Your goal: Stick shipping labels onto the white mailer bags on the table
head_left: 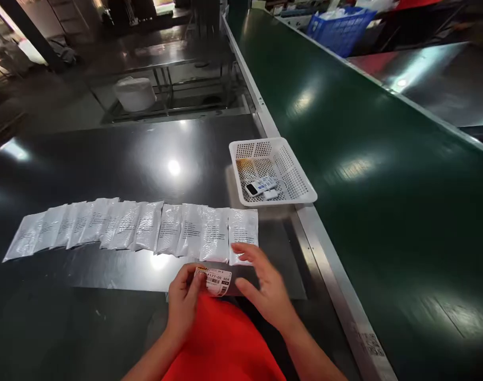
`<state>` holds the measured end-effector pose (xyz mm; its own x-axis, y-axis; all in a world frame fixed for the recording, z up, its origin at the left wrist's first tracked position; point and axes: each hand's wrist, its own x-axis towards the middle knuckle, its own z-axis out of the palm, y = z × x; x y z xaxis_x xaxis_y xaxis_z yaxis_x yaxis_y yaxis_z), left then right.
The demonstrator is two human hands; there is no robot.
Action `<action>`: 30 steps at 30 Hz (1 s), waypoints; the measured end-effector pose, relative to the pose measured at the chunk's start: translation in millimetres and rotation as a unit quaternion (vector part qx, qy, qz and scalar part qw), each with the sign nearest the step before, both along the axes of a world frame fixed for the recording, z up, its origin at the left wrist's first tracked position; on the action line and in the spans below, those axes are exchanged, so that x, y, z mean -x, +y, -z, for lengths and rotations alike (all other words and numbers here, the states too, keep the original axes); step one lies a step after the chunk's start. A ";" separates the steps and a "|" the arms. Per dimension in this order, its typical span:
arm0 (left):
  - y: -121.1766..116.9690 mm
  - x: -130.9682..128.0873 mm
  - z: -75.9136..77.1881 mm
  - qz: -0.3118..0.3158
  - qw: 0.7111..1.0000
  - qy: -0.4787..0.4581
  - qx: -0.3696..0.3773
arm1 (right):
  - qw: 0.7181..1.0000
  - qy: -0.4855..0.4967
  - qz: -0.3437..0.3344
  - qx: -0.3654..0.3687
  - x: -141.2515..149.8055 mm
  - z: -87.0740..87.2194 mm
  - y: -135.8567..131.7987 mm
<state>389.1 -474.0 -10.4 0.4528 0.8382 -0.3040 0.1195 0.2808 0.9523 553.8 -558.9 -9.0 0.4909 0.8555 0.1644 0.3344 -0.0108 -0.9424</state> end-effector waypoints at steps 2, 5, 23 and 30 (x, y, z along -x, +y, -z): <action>-4.1 -14.0 4.1 0.010 1.000 0.012 0.009 | 0.994 0.102 -0.020 0.024 -3.8 14.0 1.5; -11.9 -36.2 13.2 0.025 0.999 0.034 0.017 | 0.969 0.237 -0.010 0.067 -4.1 37.0 -0.8; -79.1 -77.4 134.6 -0.033 0.940 0.005 0.339 | 0.963 -0.033 0.147 0.223 -135.9 167.3 42.1; -88.1 -76.3 168.0 -0.028 0.911 0.009 0.411 | 0.937 -0.184 0.161 0.251 -155.2 203.7 76.6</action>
